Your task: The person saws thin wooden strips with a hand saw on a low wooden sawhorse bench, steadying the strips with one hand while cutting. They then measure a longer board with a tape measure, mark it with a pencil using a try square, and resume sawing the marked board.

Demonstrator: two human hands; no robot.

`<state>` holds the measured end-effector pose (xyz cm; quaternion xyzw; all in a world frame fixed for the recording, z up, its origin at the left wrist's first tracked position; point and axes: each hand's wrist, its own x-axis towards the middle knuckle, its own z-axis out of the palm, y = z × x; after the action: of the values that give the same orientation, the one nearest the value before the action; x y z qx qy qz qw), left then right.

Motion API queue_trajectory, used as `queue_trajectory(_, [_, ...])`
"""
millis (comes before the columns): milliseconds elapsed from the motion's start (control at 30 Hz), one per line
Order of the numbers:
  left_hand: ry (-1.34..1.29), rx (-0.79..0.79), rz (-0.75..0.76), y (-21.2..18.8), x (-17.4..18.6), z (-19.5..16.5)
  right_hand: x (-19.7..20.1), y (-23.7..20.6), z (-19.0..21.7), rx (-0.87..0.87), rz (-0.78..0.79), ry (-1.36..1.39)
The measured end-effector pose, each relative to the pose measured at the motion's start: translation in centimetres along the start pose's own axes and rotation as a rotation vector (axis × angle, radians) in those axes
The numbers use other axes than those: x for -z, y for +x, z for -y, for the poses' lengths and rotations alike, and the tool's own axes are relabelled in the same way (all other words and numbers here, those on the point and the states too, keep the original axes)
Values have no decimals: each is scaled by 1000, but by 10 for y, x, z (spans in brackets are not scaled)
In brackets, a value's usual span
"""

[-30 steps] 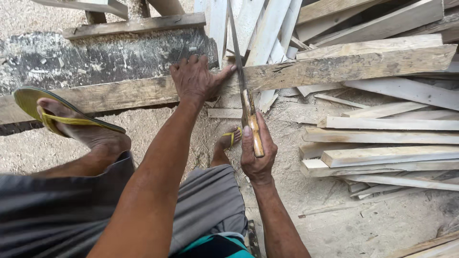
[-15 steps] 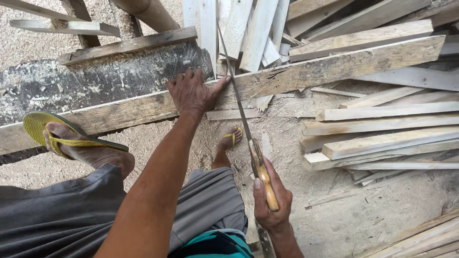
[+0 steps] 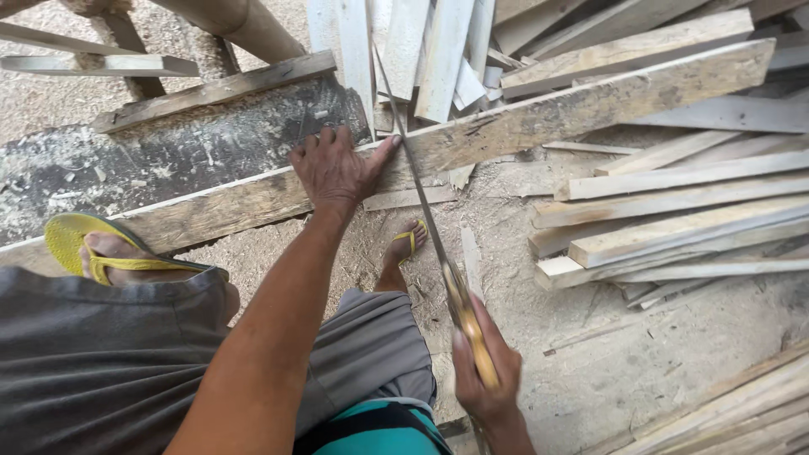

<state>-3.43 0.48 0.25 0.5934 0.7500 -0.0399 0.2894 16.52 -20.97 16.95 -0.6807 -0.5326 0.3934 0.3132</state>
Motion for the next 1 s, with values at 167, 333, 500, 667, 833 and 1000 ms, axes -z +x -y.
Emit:
queue_trajectory(167, [-9,-5,-54,2,-2,2,-40,74,3,216,-31,37])
queue_trajectory(333, [6,6,-48,1,-5,5,-95,142,-46,59,10,-10])
queue_trajectory(500, [36,-45,-102,1,-3,6,-24,12,-29,128,-32,-47])
queue_trajectory(667, [35,-20,-72,4,-5,7,-10,13,13,31,-19,-39])
queue_trajectory(833, [32,-37,-90,2,-17,12,-94,143,-33,11,-18,79])
queue_trajectory(1000, [33,-164,-279,6,-24,18,-47,46,-28,138,-97,-79])
